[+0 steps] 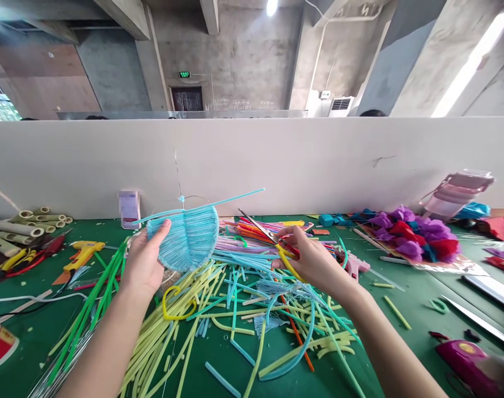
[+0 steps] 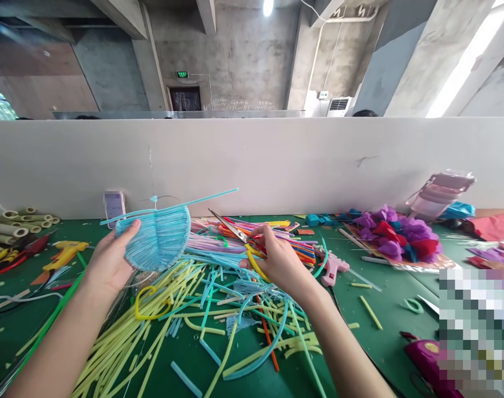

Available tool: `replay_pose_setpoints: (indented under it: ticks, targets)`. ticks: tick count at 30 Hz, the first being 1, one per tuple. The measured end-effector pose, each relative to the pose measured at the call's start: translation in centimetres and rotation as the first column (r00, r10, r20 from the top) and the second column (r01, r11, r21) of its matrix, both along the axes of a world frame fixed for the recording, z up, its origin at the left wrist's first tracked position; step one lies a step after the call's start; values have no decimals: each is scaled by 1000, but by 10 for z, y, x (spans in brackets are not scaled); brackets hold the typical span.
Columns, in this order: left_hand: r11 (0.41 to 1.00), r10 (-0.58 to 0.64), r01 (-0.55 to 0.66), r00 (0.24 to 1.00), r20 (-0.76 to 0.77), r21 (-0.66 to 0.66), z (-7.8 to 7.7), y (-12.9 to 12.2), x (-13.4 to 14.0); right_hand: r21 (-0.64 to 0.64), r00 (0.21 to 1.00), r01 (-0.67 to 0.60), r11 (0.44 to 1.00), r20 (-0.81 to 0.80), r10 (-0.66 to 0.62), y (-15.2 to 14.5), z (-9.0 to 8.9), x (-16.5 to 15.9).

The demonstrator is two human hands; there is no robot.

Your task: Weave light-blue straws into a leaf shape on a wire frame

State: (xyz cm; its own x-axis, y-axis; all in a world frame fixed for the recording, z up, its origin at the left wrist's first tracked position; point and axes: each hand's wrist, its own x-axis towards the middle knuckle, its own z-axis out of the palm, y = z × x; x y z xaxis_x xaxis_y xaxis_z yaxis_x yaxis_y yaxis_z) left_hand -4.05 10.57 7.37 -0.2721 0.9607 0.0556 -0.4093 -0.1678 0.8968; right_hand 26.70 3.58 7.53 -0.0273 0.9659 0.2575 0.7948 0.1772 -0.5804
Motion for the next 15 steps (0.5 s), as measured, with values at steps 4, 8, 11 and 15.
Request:
replay_pose_setpoints:
  ticks: [4, 8, 11, 15]
  targets:
    - [1000, -8, 8, 1000, -4, 10, 1, -1, 1, -88, 990, -139, 986, -47, 135, -2, -8, -7]
    - [1000, -16, 17, 1000, -14, 24, 0, -1, 3, -89, 974, -203, 975, -117, 192, -1, -20, -18]
    - [1000, -19, 19, 1000, -11, 25, 0, -3, 6, -80, 942, -257, 963, -243, 231, 0, -25, -30]
    - [998, -67, 67, 997, -26, 8, 1, -10, 13, 21, 922, -276, 961, -276, 271, 1, -29, -45]
